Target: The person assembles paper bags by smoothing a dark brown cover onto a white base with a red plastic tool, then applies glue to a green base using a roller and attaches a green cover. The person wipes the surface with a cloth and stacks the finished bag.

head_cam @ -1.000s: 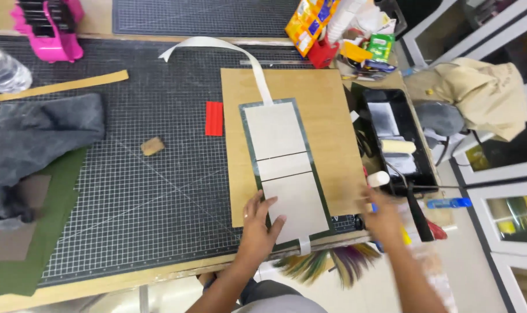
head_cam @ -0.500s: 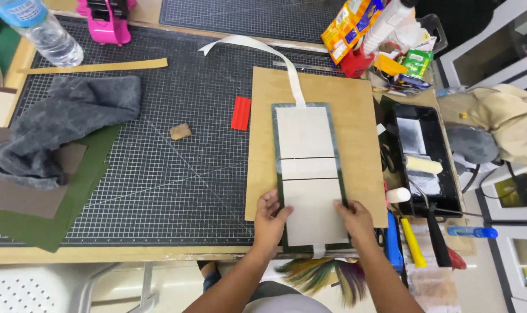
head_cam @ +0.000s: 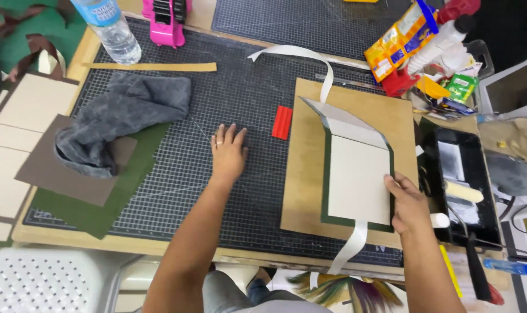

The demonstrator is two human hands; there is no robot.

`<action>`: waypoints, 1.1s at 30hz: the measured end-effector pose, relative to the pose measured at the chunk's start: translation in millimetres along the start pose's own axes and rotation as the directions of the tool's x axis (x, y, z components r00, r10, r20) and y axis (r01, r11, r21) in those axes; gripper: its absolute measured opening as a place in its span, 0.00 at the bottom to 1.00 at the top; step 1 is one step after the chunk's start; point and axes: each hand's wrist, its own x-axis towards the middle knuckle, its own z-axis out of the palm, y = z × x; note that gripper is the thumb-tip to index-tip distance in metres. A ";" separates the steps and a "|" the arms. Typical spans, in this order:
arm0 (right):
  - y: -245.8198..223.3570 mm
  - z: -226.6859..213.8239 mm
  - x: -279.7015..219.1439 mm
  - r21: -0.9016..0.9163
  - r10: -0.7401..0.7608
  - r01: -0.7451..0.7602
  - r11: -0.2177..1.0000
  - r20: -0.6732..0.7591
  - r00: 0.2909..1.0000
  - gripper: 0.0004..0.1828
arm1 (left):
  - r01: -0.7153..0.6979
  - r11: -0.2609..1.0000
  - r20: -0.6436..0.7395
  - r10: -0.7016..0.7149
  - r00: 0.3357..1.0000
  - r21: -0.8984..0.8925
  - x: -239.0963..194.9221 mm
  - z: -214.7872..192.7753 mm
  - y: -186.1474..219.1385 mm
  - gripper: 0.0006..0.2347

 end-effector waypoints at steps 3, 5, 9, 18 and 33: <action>10.6 55.7 9.0 0.088 -0.086 0.081 0.993 0.059 0.995 0.19 | -0.157 0.968 0.070 0.145 0.987 0.196 44.0 15.5 -65.1 0.22; 0.1 105.4 -27.8 0.082 -0.075 0.068 0.994 0.085 0.994 0.19 | -0.219 0.956 0.042 0.215 0.976 0.196 68.1 10.1 -96.3 0.20; -45.2 191.2 -108.7 -0.007 -0.018 0.020 1.000 0.274 0.962 0.22 | -0.361 0.930 -0.203 0.368 0.907 0.072 147.6 -29.2 -175.2 0.28; 46.7 264.3 -168.7 -0.270 0.251 -0.201 0.942 0.165 0.954 0.30 | -0.501 0.797 -0.293 0.417 0.860 -0.338 249.6 -121.4 -113.0 0.25; 74.4 277.5 -201.9 -0.096 0.287 -0.294 0.951 -0.080 0.955 0.37 | -0.271 0.891 -0.066 0.266 0.962 -0.363 366.3 -21.6 -16.0 0.16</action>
